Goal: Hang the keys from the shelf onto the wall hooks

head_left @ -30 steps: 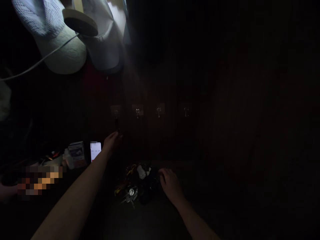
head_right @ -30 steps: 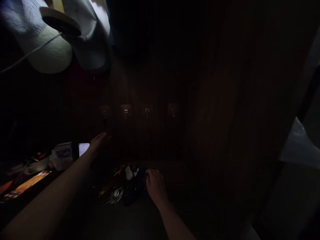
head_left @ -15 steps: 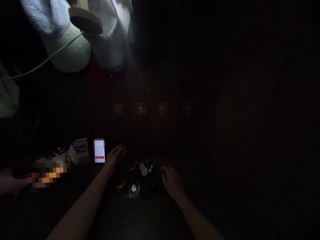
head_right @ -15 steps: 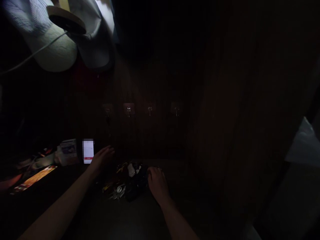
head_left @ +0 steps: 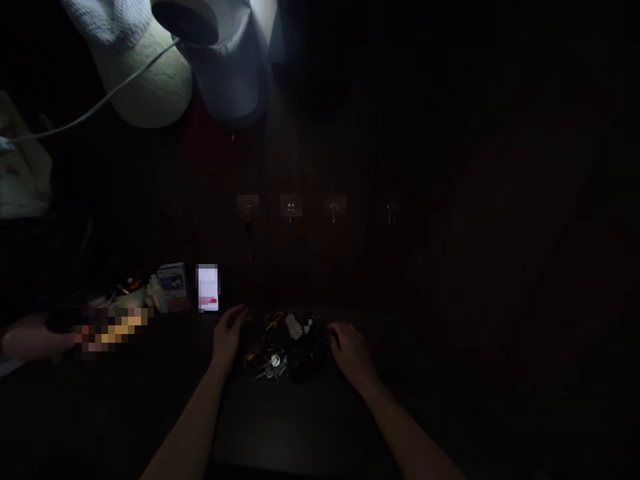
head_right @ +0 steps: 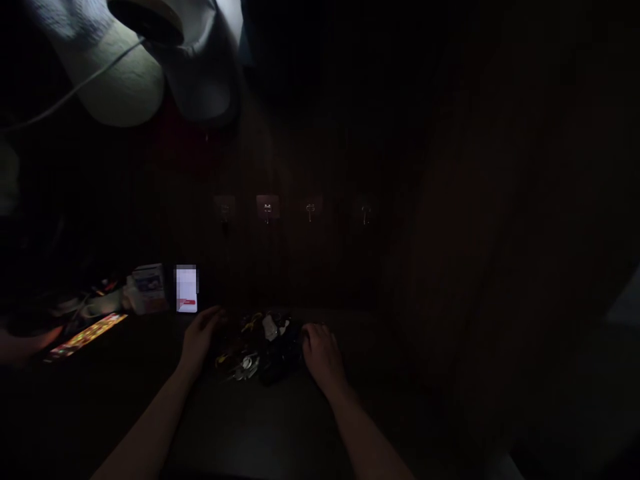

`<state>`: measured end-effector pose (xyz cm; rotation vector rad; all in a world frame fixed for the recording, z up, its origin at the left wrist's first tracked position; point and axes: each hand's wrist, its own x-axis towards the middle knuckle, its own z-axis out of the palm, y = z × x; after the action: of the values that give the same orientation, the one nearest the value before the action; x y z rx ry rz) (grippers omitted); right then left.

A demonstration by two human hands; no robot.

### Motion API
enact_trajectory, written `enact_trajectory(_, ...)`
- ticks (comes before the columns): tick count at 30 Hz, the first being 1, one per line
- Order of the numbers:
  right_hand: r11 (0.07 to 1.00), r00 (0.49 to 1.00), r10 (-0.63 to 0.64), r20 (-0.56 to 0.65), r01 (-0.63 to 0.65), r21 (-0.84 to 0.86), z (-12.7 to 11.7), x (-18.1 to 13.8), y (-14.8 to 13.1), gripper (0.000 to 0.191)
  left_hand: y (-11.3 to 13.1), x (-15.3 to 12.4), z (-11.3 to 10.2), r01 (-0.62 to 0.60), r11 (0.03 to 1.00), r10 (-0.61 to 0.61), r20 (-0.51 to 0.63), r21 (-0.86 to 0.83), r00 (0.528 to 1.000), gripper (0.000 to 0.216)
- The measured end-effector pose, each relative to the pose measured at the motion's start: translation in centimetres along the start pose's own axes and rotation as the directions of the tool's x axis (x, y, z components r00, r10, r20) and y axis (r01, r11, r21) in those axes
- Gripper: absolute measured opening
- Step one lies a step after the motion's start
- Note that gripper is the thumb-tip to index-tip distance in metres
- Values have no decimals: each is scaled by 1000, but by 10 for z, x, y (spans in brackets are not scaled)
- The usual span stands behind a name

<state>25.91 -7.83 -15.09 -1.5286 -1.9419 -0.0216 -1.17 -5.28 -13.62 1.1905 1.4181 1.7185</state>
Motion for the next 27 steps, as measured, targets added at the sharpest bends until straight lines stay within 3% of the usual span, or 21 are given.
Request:
enact_trajectory(6, 1000, 1000, -16, -1, 16, -12, 3, 0, 4, 24, 1, -2, -4, -104, 975, 106, 1, 197, 994, 24)
enact_trajectory(10, 999, 999, -31, -15, 31, -25, 3, 0, 4, 24, -2, -8, 0, -218, 929, 188, 126, 300, 974, 26)
enact_trajectory(15, 1000, 1000, -21, -1, 21, -15, 2, 0, 2, 25, -6, -13, 7, -420, 824, 294, 348, 379, 890, 30)
enact_trajectory(19, 999, 999, -38, 16, 38, -1, -1, -1, -1, 27, -4, -17, 11, -577, 711, 355, 503, 402, 788, 31)
enact_trajectory(21, 999, 999, -49, 10, 49, -3, -2, -1, -2, 28, -4, -18, 13, -617, 650, 351, 544, 444, 762, 30)
enact_trajectory(25, 998, 998, -55, -3, 55, -31, -3, -2, -3, 29, -7, -21, 15, -598, 586, 281, 555, 547, 783, 35)
enact_trajectory(27, 998, 999, -48, 4, 48, -38, -3, -2, -4, 30, -7, -21, 16, -609, 575, 271, 576, 546, 771, 35)
